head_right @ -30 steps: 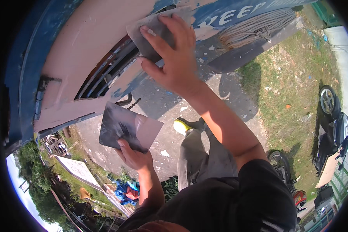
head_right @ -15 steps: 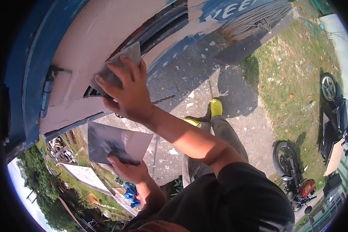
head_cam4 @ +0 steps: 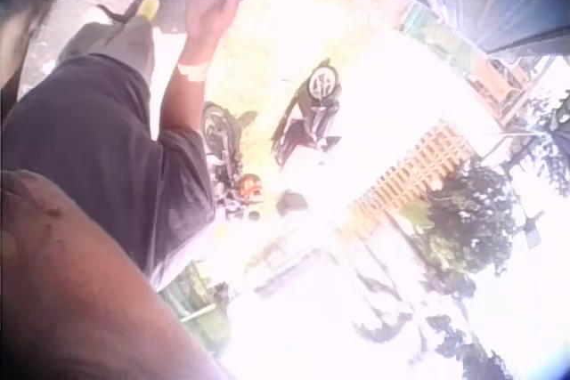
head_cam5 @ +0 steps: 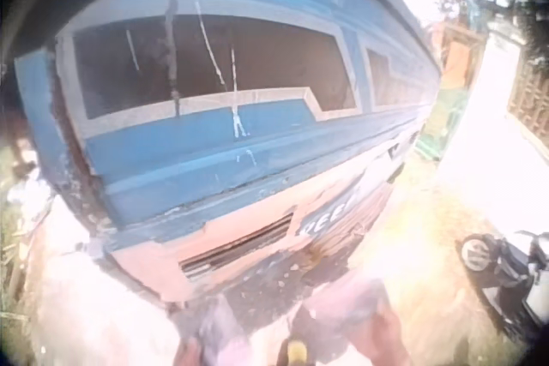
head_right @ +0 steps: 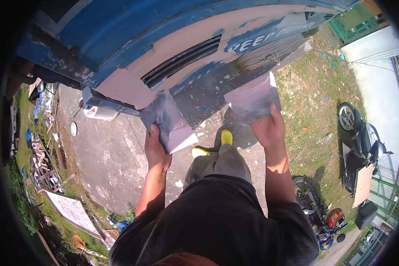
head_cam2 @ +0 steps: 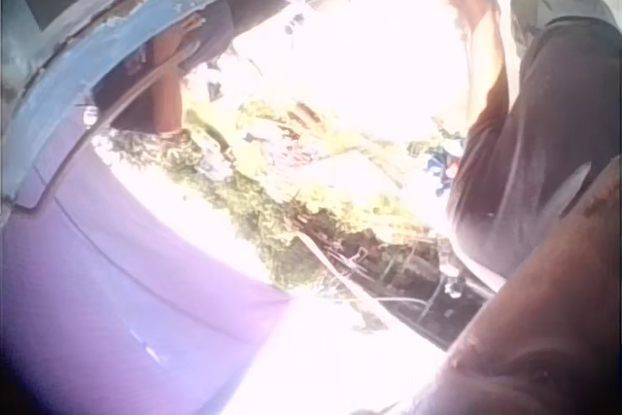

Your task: The person sands the exterior surface of a blue and pink vehicle using sheets of sandpaper held in both hands, alternating between checking the surface with their fingers and sanding the area near a rear light housing.

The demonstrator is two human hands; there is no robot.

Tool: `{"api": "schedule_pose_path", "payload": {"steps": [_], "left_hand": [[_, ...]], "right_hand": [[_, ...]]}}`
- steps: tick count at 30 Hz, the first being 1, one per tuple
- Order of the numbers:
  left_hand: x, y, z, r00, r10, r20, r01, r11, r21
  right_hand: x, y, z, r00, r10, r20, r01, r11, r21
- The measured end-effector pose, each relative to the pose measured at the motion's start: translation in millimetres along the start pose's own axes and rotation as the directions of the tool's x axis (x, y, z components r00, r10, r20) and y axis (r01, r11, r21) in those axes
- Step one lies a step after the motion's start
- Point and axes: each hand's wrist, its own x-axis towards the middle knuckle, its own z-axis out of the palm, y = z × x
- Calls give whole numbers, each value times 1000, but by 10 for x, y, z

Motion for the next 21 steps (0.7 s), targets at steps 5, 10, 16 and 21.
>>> {"api": "schedule_pose_path", "payload": {"steps": [5, 10, 16, 21], "left_hand": [[-110, -17, 750, 968, -152, 200, 193, 960, -202], [-234, 1, 1111, 941, -105, 322, 176, 964, -199], [-337, 112, 1146, 940, -53, 336, 98, 988, -118], [-447, 270, 1296, 819, 98, 565, -388, 819, 421]], "right_hand": [[-517, -51, 600, 916, -230, 328, 386, 282, -878], [-694, 42, 861, 805, -41, 592, 565, -251, -786], [-750, -497, 453, 908, -24, 418, 344, -527, -777], [-515, -848, 1049, 771, -37, 636, 322, -839, -439]]}}
